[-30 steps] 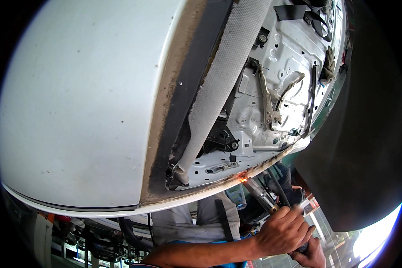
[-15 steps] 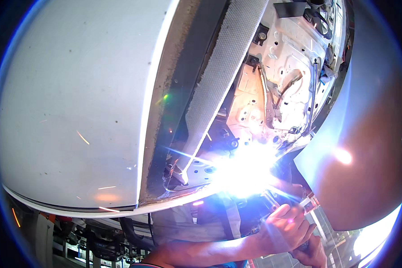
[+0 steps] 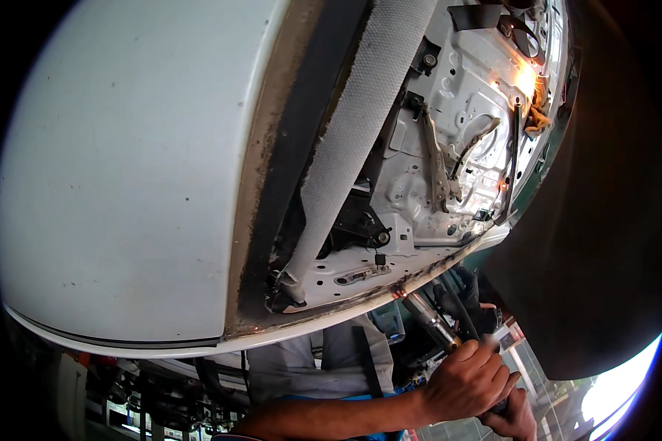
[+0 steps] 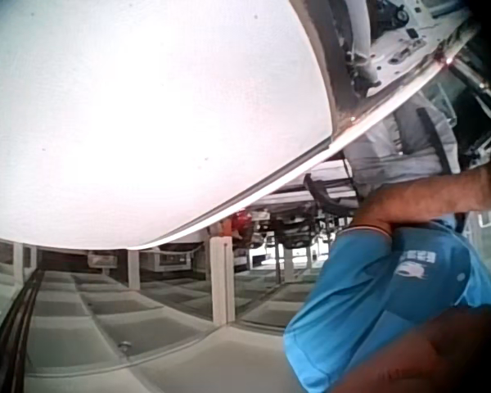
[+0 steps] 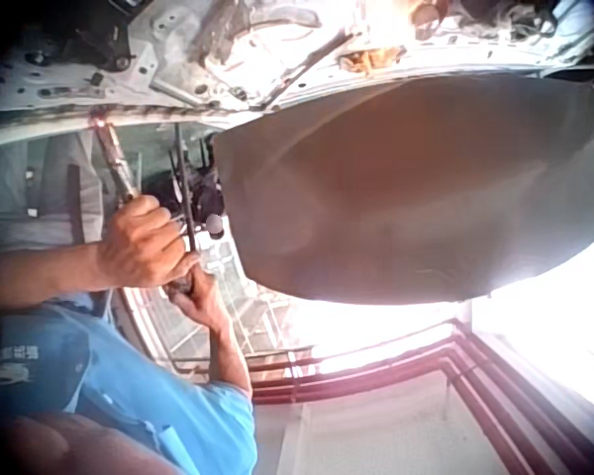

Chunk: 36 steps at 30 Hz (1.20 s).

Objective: The person welds the seam between the rear quarter panel and the trunk lid of a white car using a handheld welding torch. They move along the seam, creating a continuous weld bead while sparks fly. The trunk lid remains open during the process.

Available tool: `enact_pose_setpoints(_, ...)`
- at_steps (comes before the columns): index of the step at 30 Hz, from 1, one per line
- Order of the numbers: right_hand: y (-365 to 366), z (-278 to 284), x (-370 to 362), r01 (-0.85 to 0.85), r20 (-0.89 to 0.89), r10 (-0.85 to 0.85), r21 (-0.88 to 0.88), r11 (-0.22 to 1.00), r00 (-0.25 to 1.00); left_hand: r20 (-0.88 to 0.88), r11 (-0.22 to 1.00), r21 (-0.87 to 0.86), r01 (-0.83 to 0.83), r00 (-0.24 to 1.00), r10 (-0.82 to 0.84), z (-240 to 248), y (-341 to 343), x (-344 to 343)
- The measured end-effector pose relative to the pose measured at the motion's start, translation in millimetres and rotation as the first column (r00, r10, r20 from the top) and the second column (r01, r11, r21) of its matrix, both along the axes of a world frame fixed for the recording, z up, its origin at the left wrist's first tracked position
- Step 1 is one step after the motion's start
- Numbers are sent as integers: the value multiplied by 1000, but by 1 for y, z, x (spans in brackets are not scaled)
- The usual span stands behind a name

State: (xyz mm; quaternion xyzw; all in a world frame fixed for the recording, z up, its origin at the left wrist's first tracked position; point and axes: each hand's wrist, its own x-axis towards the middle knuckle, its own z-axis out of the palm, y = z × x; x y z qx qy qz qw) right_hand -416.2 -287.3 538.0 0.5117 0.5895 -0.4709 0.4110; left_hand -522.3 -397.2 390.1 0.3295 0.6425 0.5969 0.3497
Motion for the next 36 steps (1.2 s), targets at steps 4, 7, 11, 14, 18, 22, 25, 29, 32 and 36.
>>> enact_pose_setpoints(4, 2, -2, -2, 26, 19, -26, -17, 1000, 999, -17, 1000, -6, -12, 1000, 12, -2, 0, 4)
enact_pose_setpoints(7, 3, -3, -5, -13, -4, 13, -14, 1000, 1000, -22, 1000, -10, -17, 1000, 17, -2, 0, 4)
enact_pose_setpoints(11, 2, -4, -5, 10, -19, -10, 0, 1000, 1000, -13, 1000, -8, -26, 1000, 26, -2, 0, 4)
enact_pose_setpoints(14, 3, -5, -10, -7, -8, 7, -1, 1000, 1000, 7, 1000, -16, -6, 1000, 7, -1, -1, 1)
enact_pose_setpoints(18, 0, -5, -10, -34, -13, 34, 6, 999, 999, 25, 999, -16, 29, 999, -29, -2, -4, -1)
enact_pose_setpoints(22, 3, -11, -15, -44, -17, 44, 1, 999, 999, -22, 992, -53, -111, 994, 110, -3, 0, 9)
enact_pose_setpoints(25, 2, -9, -6, -10, 9, 11, -9, 1000, 1000, -2, 997, -53, -52, 999, 52, -3, 0, 5)
enact_pose_setpoints(29, 4, -8, 2, 0, -56, -1, -27, 1000, 998, 2, 998, -30, -52, 999, 52, -3, 2, 2)
enact_pose_setpoints(32, -5, 4, 21, 83, -22, -84, -30, 996, 996, 23, 999, 6, 53, 998, -53, 1, -4, 3)
enact_pose_setpoints(36, 8, 7, 66, -168, -113, 179, 101, 981, 977, 9, 989, 36, 143, 990, -143, 2, -2, 7)
